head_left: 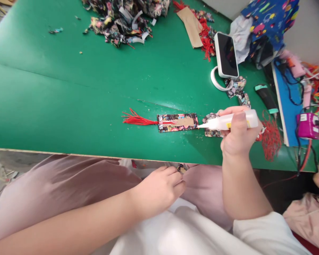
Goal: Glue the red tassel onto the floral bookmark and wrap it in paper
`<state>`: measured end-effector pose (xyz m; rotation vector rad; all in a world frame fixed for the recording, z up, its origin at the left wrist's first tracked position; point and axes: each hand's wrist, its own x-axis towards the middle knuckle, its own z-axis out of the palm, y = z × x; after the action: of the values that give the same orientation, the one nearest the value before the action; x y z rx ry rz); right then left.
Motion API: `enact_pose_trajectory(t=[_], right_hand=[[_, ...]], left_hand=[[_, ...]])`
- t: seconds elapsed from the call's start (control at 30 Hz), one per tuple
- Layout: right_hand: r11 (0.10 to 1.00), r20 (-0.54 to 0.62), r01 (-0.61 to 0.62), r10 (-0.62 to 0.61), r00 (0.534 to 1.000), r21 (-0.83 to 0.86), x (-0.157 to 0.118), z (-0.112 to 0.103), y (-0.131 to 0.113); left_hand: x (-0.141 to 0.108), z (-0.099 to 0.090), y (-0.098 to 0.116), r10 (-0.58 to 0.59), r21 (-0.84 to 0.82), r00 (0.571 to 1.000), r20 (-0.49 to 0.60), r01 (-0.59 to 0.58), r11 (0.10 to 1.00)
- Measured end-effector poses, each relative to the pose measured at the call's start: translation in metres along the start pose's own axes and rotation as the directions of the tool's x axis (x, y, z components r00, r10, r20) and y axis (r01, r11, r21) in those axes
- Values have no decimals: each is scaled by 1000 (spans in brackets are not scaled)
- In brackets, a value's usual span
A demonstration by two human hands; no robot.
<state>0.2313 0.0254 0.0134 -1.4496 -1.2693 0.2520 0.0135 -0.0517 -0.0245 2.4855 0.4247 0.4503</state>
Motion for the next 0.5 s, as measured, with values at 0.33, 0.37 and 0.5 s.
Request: enact_pose_trajectory(t=[0.33, 0.37, 0.5], right_hand=[[999, -8, -26, 26, 1000, 21, 0, 0, -1], [999, -8, -30, 30, 1000, 23, 0, 0, -1], [999, 2, -32, 32, 999, 16, 0, 0, -2]], left_hand=[[0, 0, 0, -1, -22, 1000, 5, 1, 1000], [0, 0, 0, 0, -22, 1000, 5, 0, 1000], [0, 0, 0, 2, -13, 1000, 4, -2, 1000]])
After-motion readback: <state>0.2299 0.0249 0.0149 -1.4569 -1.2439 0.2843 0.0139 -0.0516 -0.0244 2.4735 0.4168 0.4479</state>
